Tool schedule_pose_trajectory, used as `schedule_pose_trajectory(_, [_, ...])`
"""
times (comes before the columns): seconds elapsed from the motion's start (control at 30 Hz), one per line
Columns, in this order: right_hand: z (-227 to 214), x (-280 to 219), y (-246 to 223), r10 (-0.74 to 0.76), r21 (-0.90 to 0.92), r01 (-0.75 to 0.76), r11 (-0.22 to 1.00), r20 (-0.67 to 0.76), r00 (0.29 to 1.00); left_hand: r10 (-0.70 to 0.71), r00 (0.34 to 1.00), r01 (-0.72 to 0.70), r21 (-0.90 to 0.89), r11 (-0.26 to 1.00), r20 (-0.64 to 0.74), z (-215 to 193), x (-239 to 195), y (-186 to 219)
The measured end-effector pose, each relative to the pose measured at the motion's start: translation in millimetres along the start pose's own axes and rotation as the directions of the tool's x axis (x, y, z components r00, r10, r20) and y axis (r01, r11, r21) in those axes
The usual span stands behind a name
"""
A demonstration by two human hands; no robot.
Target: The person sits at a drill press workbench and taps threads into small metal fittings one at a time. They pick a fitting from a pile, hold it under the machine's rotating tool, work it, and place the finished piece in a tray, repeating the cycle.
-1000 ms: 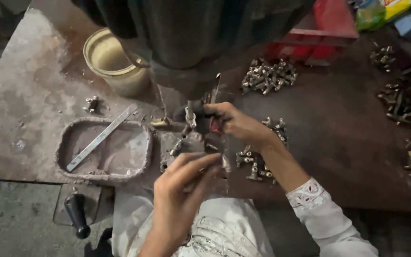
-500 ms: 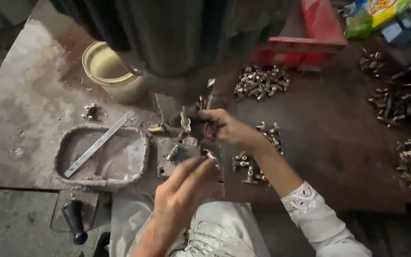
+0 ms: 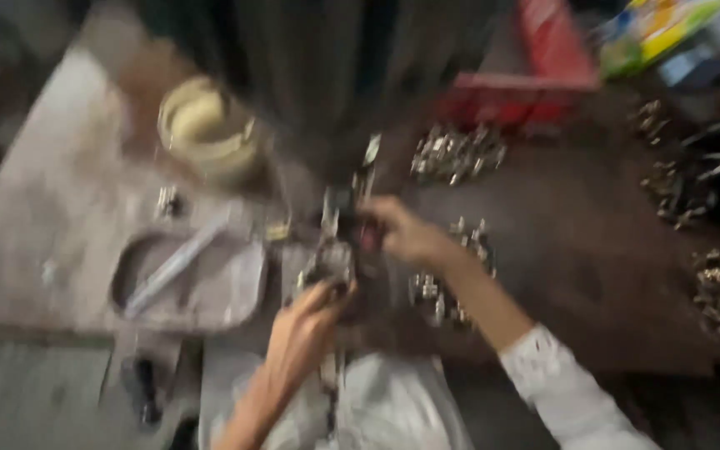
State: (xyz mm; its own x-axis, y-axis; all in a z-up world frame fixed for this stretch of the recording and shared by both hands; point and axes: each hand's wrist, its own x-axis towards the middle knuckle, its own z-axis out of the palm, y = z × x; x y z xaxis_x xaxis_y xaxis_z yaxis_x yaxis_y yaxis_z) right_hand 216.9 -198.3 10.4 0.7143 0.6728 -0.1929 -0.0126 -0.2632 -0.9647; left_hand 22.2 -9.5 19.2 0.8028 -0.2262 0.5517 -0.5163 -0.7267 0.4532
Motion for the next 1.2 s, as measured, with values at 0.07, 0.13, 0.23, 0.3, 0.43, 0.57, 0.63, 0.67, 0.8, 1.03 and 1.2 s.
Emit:
schedule_pose_trajectory(0.07, [-14,4,10,-0.062,-0.086,0.058,0.995,-0.046,0.997,-0.248,0.969,0.240,-0.208,0.948,-0.014,5,12,4])
schedule_pose_trajectory(0.13, [8,-10,26,-0.069,-0.123,0.069,0.990,0.003,0.998,-0.569,0.820,0.548,-0.376,0.747,0.064,-5,-16,26])
schedule_pose_trajectory(0.23, [-5,4,11,-0.136,-0.090,0.137,0.987,0.016,0.991,-0.649,0.661,0.512,-0.859,0.024,0.376,-16,1,14])
schedule_pose_trajectory(0.3, [4,-5,9,-0.112,0.173,0.103,0.979,0.042,0.993,-0.596,0.498,0.536,-0.764,-0.360,0.630,-25,0,23])
schedule_pose_trajectory(0.43, [5,-1,-3,-0.125,0.006,0.125,0.992,-0.006,0.992,-0.603,0.490,0.634,-0.732,-0.248,0.629,-32,19,20])
schedule_pose_trajectory(0.57, [3,-7,-35,0.051,0.012,-0.051,0.999,-0.002,0.999,-0.634,0.749,0.649,-0.022,0.760,0.192,-12,25,6])
schedule_pose_trajectory(0.63, [-10,3,-27,0.100,-0.044,-0.099,0.994,0.009,0.995,-0.598,0.781,0.536,0.299,0.790,0.179,5,31,5])
schedule_pose_trajectory(0.67, [-21,12,-15,0.040,0.004,-0.040,0.999,0.097,0.995,-0.491,0.867,0.437,0.341,0.832,0.087,14,39,8])
schedule_pose_trajectory(0.8, [-34,37,5,-0.279,0.103,0.261,0.960,0.452,0.847,-0.248,0.946,0.126,0.469,0.874,0.209,109,63,-8])
schedule_pose_trajectory(1.03, [-19,-6,-1,-0.189,-0.164,0.223,0.961,0.204,0.961,-0.274,0.881,0.181,0.261,0.948,0.385,108,66,7])
schedule_pose_trajectory(1.2, [81,-21,73,-0.618,-0.462,0.432,0.775,-0.410,0.671,-0.377,0.924,0.381,-0.070,0.922,0.064,-4,-11,26])
